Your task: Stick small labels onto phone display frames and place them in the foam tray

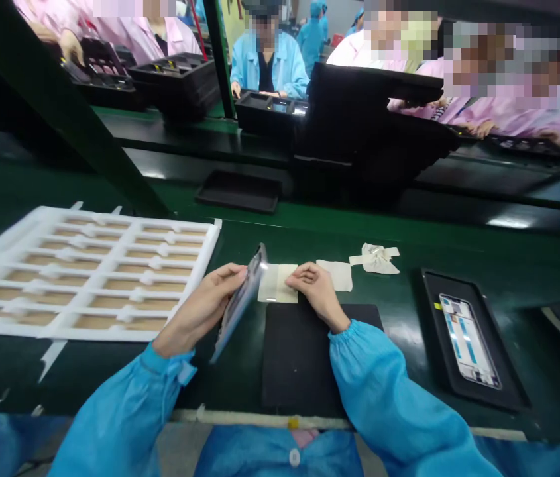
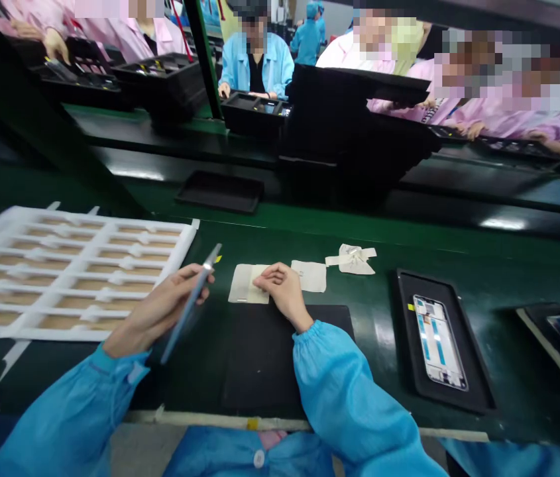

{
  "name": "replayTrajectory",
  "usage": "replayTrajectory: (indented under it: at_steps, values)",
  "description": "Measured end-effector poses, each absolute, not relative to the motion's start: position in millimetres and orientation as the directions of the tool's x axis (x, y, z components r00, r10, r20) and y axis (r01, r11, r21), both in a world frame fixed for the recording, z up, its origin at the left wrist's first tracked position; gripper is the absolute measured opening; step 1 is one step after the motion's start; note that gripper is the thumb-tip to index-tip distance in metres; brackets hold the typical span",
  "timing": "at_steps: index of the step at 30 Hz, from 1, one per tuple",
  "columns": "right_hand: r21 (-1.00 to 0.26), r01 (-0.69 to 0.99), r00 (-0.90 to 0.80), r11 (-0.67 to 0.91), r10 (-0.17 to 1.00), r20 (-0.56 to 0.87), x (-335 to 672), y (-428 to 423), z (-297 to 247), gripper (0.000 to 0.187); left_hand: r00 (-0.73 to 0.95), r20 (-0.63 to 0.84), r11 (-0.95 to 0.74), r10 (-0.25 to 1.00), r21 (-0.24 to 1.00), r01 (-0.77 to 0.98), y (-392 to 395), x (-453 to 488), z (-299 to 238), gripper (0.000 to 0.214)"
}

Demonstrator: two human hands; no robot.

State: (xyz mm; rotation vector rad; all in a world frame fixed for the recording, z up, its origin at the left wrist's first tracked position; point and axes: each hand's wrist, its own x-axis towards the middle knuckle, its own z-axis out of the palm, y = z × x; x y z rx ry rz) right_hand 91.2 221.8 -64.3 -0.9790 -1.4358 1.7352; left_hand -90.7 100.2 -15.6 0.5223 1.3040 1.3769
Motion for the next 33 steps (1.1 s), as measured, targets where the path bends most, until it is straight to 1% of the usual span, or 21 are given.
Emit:
replayTrajectory:
  at_steps: [1, 2, 3, 4, 5, 7, 8, 10, 12, 13, 15, 17, 20, 22, 26, 28, 30, 33]
  values:
    - [-0.987, -0.058, -0.471, -0.151, 0.876, -0.106, 97, 220, -57, 0.044, -0.328, -0.279, 0.183, 0.903, 0.938, -0.295, 95, -84, -9, 0.018]
    - [-0.989, -0.081, -0.446, -0.120, 0.892, -0.072, 104, 218, -49, 0.041, -0.350, -0.183, 0.139, 0.919, 0.979, -0.148, 89, -76, -3, 0.015]
    - [-0.992, -0.099, -0.415, -0.074, 0.910, -0.026, 113, 216, -39, 0.038, -0.343, -0.072, 0.085, 0.937, 0.996, 0.022, 84, -67, 2, 0.012]
    - [-0.994, -0.106, -0.374, -0.012, 0.927, 0.029, 124, 213, -29, 0.034, -0.309, 0.045, 0.016, 0.950, 0.981, 0.192, 80, -58, 5, 0.009]
    - [-0.993, -0.097, -0.324, 0.063, 0.942, 0.091, 136, 210, -20, 0.030, -0.258, 0.167, -0.069, 0.952, 0.934, 0.351, 76, -48, 7, 0.009]
    - [-0.978, -0.035, -0.224, 0.207, 0.952, 0.209, 160, 200, -1, 0.022, -0.128, 0.382, -0.233, 0.915, 0.761, 0.605, 70, -29, 6, 0.017]
    - [-0.966, 0.007, -0.193, 0.260, 0.948, 0.254, 170, 194, 6, 0.019, -0.059, 0.458, -0.292, 0.887, 0.656, 0.696, 69, -20, 3, 0.022]
    - [-0.937, 0.091, -0.189, 0.338, 0.930, 0.317, 185, 180, 15, 0.016, 0.074, 0.532, -0.358, 0.844, 0.454, 0.816, 67, -5, -5, 0.028]
    - [-0.900, 0.160, -0.241, 0.406, 0.900, 0.363, 192, 165, 17, 0.012, 0.182, 0.536, -0.394, 0.824, 0.313, 0.864, 66, 6, -13, 0.029]
    - [-0.880, 0.183, -0.274, 0.438, 0.882, 0.382, 193, 159, 16, 0.011, 0.216, 0.528, -0.406, 0.821, 0.275, 0.871, 65, 11, -16, 0.029]
    - [-0.852, 0.201, -0.339, 0.483, 0.850, 0.402, 193, 148, 10, 0.011, 0.243, 0.498, -0.414, 0.832, 0.267, 0.870, 62, 17, -20, 0.030]
    - [-0.847, 0.205, -0.389, 0.490, 0.835, 0.389, 191, 142, 4, 0.012, 0.242, 0.464, -0.418, 0.852, 0.325, 0.848, 56, 20, -21, 0.031]
    - [-0.853, 0.234, -0.441, 0.467, 0.833, 0.335, 191, 137, -2, 0.014, 0.249, 0.403, -0.426, 0.881, 0.446, 0.787, 47, 18, -21, 0.035]
    - [-0.856, 0.254, -0.469, 0.450, 0.831, 0.298, 192, 134, -3, 0.013, 0.235, 0.348, -0.393, 0.908, 0.506, 0.768, 44, 12, -22, 0.034]
    - [-0.861, 0.271, -0.527, 0.431, 0.815, 0.243, 191, 130, -2, 0.009, 0.096, 0.287, -0.256, 0.953, 0.594, 0.763, 44, -2, -32, 0.024]
    - [-0.851, 0.287, -0.548, 0.441, 0.804, 0.232, 190, 130, -2, 0.007, 0.048, 0.268, -0.216, 0.962, 0.643, 0.735, 43, -7, -38, 0.022]
    - [-0.837, 0.310, -0.578, 0.451, 0.789, 0.210, 188, 131, -3, 0.006, 0.054, 0.256, -0.217, 0.965, 0.673, 0.707, 42, -8, -42, 0.022]
    - [-0.827, 0.334, -0.651, 0.451, 0.746, 0.143, 186, 133, -3, 0.007, 0.079, 0.301, -0.269, 0.950, 0.668, 0.694, 40, -7, -44, 0.024]
